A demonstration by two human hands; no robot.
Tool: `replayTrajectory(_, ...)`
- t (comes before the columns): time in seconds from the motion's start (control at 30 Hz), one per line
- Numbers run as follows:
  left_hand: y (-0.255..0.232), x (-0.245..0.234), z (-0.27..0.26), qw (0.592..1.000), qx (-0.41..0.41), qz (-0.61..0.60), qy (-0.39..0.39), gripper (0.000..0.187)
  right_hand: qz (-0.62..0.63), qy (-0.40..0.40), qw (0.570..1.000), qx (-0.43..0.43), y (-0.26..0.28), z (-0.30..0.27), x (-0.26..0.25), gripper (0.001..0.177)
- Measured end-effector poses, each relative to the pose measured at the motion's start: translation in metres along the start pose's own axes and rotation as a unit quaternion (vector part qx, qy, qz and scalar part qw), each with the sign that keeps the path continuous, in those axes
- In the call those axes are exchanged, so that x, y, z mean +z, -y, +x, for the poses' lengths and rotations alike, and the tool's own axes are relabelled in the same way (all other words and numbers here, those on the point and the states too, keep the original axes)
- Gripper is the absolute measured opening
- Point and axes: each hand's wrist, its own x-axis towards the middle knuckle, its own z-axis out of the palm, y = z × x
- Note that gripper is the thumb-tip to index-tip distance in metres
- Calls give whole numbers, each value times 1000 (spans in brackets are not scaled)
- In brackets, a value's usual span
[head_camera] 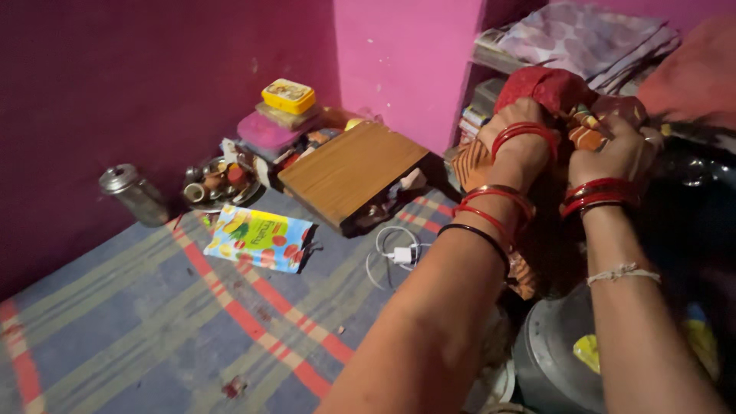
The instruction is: The person folds several towels and patterned cloths on a bed and places them on a small shelf. The person handles each item one at a time, folding and stacking them neatly.
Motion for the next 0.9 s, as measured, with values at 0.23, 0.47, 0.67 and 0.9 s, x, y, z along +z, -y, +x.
replayTrajectory(0.23,-30,22,69,1000,27,-5,-14,42,-67,-32,997,-30,-54,66,30,33)
replayTrajectory(0.47,-56,40,165,998,56,-5,-6,43,-162,-58,983,-59,-120,156,79,33)
replayTrajectory(0.67,-83,54,253,997,68,-25,23,42,-260,-63,960,-89,-174,239,118,34)
replayTrajectory(0.9,-111,81,346,991,132,1,-6,50,-258,-46,964,-34,-212,322,153,35)
